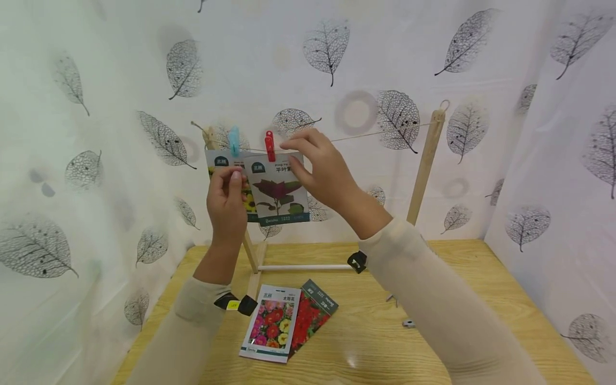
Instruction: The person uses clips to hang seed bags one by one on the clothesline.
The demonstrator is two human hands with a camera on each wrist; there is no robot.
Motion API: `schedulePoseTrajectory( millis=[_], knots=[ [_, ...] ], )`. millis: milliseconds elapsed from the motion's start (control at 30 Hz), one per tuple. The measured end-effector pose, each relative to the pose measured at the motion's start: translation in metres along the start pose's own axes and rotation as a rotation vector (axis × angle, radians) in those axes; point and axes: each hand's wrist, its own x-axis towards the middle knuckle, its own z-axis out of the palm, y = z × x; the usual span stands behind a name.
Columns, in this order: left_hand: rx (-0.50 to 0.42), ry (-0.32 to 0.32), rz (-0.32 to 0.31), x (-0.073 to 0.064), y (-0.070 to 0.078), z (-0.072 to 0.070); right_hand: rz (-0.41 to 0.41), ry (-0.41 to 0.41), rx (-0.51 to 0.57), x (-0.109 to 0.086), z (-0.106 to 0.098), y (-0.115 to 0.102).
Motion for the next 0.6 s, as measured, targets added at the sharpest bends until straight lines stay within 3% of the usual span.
schedulePoseTrajectory(
  millis=[300,600],
  knots=[
    [-0.006,-0.016,-0.01,-0.008,0.003,-0.003,0.04,0.002,0.019,-0.016,-0.005,-0.006],
    [0.0,-0.088,-0.027,-0.015,0.003,-0.006,0.085,0.016,0.005,-0.037,-0.009,-0.001]
  ],
)
